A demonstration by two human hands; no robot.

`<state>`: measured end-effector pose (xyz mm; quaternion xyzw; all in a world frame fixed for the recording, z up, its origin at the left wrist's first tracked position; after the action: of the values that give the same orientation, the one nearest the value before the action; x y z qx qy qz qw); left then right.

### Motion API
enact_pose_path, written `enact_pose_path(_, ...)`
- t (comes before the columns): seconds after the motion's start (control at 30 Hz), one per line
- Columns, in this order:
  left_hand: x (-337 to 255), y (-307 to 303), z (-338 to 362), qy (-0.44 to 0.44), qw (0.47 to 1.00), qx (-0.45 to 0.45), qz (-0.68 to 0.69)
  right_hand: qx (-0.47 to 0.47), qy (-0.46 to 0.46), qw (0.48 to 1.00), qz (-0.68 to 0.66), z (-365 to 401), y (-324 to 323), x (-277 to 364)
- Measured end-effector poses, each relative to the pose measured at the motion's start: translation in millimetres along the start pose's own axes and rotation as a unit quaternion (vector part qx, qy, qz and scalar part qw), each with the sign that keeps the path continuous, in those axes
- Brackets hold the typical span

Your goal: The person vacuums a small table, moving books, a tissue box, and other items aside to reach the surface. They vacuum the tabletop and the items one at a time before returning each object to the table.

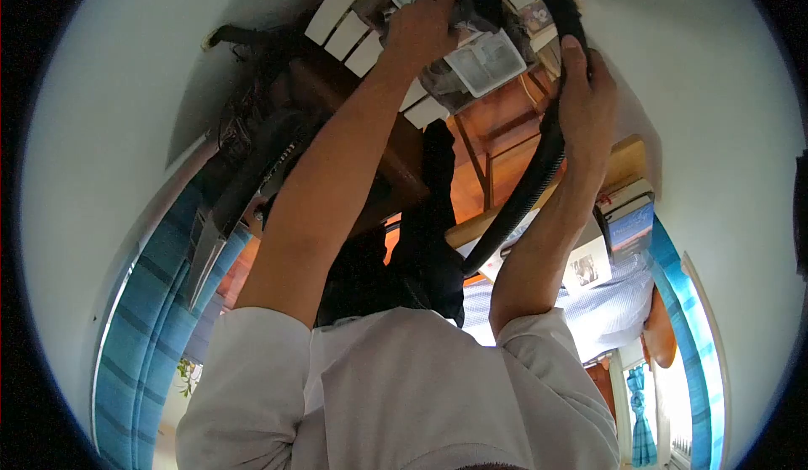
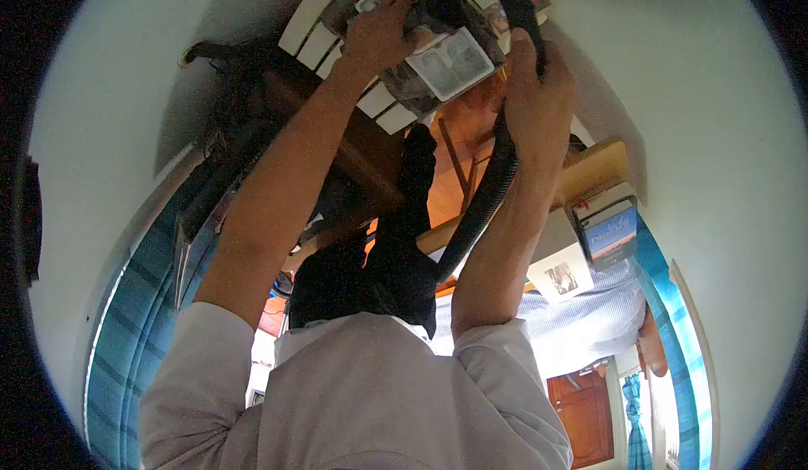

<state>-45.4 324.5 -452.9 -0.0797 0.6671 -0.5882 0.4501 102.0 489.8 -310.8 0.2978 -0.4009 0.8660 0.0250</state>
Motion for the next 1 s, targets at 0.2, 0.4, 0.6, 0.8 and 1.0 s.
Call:
enact_pose_path(0.2, 20.4, 10.1, 31.4, -0.076, 0.995, 0.071, -0.009, 0.046, -0.076, 0.995, 0.033, -13.7, 18.2, 3.3)
enact_pose_path(0.4, 28.1, 13.0, 34.8, -0.049, 0.998, 0.027, 0.012, 0.03, -0.117, 0.988, 0.092, -16.8, 30.3, 1.1)
enact_pose_path(0.6, 26.2, 16.1, 30.6, -0.09, 0.991, 0.101, -0.006, 0.018, -0.083, 0.996, 0.013, 11.3, 5.7, -17.2)
enact_pose_path(0.8, 22.5, 13.6, 31.0, -0.11, 0.986, 0.119, -0.035, 0.021, 0.004, 0.998, 0.062, 44.8, -13.0, -58.4)
enact_pose_path(1.0, 22.1, 14.0, 27.1, -0.125, 0.978, 0.154, -0.06, -0.037, 0.108, 0.987, -0.116, 109.7, -62.7, -55.4)
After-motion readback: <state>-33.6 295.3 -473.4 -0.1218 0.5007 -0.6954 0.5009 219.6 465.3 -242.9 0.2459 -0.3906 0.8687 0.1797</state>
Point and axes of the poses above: each hand's wrist, its own z-axis away from the middle knuckle, its own y-axis out of the palm, x = y × z, the point moved 5 cm from there along -z, towards the middle knuckle, and after that the axes turned 8 degrees about z, right-handed, at the moved point
